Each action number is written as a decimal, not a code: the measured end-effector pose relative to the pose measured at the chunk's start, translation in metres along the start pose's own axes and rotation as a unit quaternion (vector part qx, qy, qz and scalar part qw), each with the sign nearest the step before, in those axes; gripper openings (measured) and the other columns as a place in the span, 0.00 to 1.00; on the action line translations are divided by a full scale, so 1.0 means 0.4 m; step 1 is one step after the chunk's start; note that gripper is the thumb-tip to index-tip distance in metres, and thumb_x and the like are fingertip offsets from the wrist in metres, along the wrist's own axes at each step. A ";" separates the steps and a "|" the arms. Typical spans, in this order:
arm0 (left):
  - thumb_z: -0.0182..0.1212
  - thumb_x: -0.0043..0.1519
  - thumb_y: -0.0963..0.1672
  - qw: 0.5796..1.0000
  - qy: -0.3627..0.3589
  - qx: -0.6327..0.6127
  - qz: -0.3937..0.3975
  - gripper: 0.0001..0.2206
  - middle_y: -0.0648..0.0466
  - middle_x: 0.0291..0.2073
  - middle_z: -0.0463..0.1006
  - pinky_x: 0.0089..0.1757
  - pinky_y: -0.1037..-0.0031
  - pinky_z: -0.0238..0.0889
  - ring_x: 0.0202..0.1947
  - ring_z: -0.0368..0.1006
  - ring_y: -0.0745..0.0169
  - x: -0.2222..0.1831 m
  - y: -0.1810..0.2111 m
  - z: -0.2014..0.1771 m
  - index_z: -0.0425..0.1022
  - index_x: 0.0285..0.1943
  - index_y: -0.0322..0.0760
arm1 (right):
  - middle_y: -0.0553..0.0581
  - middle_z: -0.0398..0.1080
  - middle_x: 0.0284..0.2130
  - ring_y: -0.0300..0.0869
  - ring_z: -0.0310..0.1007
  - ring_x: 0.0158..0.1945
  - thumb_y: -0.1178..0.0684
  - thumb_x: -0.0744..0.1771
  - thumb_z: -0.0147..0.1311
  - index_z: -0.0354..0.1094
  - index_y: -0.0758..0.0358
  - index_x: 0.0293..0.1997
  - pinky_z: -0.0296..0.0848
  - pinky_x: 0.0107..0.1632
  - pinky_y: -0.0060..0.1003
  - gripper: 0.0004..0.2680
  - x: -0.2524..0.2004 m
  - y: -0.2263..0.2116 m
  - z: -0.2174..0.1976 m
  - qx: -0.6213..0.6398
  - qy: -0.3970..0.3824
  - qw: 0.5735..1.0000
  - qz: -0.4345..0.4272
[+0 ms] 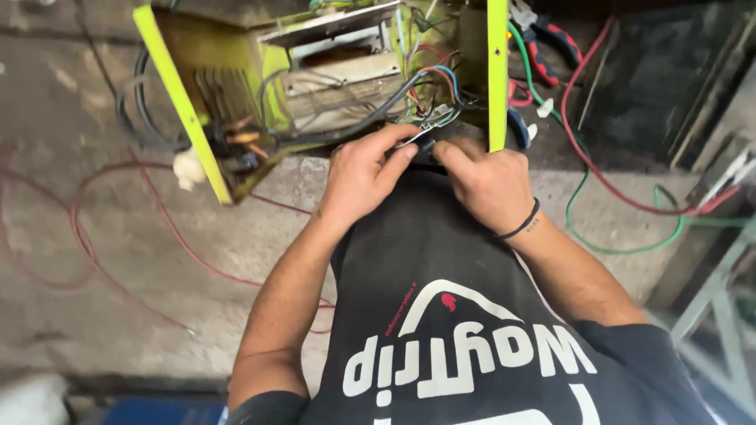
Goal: Repairing internal wiring of an electronic device using pliers and electrical tape
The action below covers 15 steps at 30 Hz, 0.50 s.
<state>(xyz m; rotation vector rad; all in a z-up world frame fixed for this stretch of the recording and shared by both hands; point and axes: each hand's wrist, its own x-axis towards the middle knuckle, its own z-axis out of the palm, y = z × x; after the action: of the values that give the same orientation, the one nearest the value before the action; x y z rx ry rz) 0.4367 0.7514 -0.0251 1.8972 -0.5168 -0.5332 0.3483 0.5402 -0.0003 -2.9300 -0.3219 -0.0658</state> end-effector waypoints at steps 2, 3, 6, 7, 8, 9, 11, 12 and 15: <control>0.64 0.66 0.47 1.000 -0.010 -0.008 0.006 0.12 0.53 0.43 0.85 0.42 0.58 0.75 0.45 0.81 0.49 0.008 -0.015 -0.001 0.79 0.58 0.56 | 0.40 0.74 0.40 0.45 0.78 0.28 0.49 0.71 0.48 0.70 0.38 0.53 0.78 0.35 0.42 0.08 0.006 -0.024 0.009 -0.030 0.002 0.999 0.044; 0.63 0.66 0.46 0.999 -0.007 -0.020 0.023 0.12 0.53 0.44 0.85 0.43 0.60 0.75 0.45 0.82 0.49 0.014 -0.017 -0.002 0.80 0.58 0.55 | 0.37 0.74 0.41 0.44 0.78 0.29 0.48 0.71 0.48 0.70 0.35 0.51 0.78 0.35 0.41 0.07 0.009 -0.033 0.013 -0.038 0.005 0.997 0.066; 0.64 0.66 0.45 0.998 0.005 -0.039 0.050 0.12 0.54 0.45 0.86 0.44 0.64 0.76 0.46 0.82 0.52 0.020 -0.042 0.012 0.81 0.58 0.54 | 0.37 0.74 0.40 0.43 0.79 0.32 0.48 0.71 0.50 0.70 0.35 0.50 0.79 0.37 0.40 0.06 0.027 -0.061 0.021 -0.030 0.023 0.993 0.111; 0.64 0.66 0.45 0.997 0.021 -0.040 0.057 0.12 0.56 0.46 0.86 0.45 0.66 0.76 0.47 0.82 0.55 0.015 -0.051 0.020 0.81 0.58 0.54 | 0.40 0.75 0.38 0.44 0.80 0.35 0.49 0.71 0.52 0.72 0.37 0.51 0.79 0.39 0.40 0.06 0.030 -0.072 0.023 -0.012 0.041 0.991 0.129; 0.64 0.66 0.45 0.997 0.018 -0.042 0.057 0.12 0.56 0.46 0.86 0.45 0.66 0.76 0.47 0.82 0.55 0.019 -0.049 0.018 0.81 0.58 0.54 | 0.40 0.75 0.38 0.44 0.80 0.35 0.49 0.71 0.52 0.72 0.37 0.51 0.79 0.39 0.40 0.06 0.032 -0.073 0.027 -0.013 0.040 0.990 0.131; 0.64 0.66 0.46 0.997 0.026 -0.033 0.067 0.11 0.55 0.42 0.86 0.43 0.65 0.76 0.44 0.82 0.54 0.021 -0.045 0.017 0.82 0.57 0.55 | 0.42 0.75 0.38 0.45 0.80 0.37 0.50 0.70 0.55 0.72 0.40 0.50 0.80 0.40 0.41 0.06 0.034 -0.074 0.029 0.005 0.047 0.990 0.133; 0.64 0.66 0.46 0.996 0.038 -0.025 0.074 0.10 0.55 0.38 0.86 0.41 0.65 0.76 0.41 0.83 0.53 0.017 -0.046 0.021 0.82 0.55 0.56 | 0.44 0.76 0.39 0.46 0.81 0.39 0.52 0.69 0.58 0.72 0.44 0.50 0.80 0.41 0.42 0.06 0.036 -0.076 0.036 0.025 0.053 0.990 0.131; 0.64 0.66 0.46 0.995 0.053 -0.022 0.082 0.10 0.55 0.36 0.85 0.40 0.65 0.76 0.39 0.83 0.54 0.017 -0.051 0.027 0.82 0.55 0.56 | 0.44 0.76 0.39 0.45 0.81 0.40 0.52 0.69 0.58 0.73 0.44 0.50 0.80 0.42 0.40 0.06 0.039 -0.075 0.039 0.026 0.066 0.989 0.133; 0.64 0.65 0.46 0.992 0.082 -0.013 0.099 0.10 0.57 0.33 0.85 0.38 0.67 0.77 0.36 0.82 0.57 0.019 -0.064 0.046 0.83 0.54 0.58 | 0.44 0.76 0.38 0.44 0.81 0.41 0.52 0.70 0.58 0.73 0.45 0.49 0.80 0.43 0.39 0.05 0.037 -0.066 0.053 0.030 0.085 0.987 0.134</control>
<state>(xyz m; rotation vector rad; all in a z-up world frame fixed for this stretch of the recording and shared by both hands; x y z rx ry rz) 0.4348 0.7426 -0.0562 1.8213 -0.5792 -0.2508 0.3575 0.5729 -0.0152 -2.8534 0.0943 -0.2592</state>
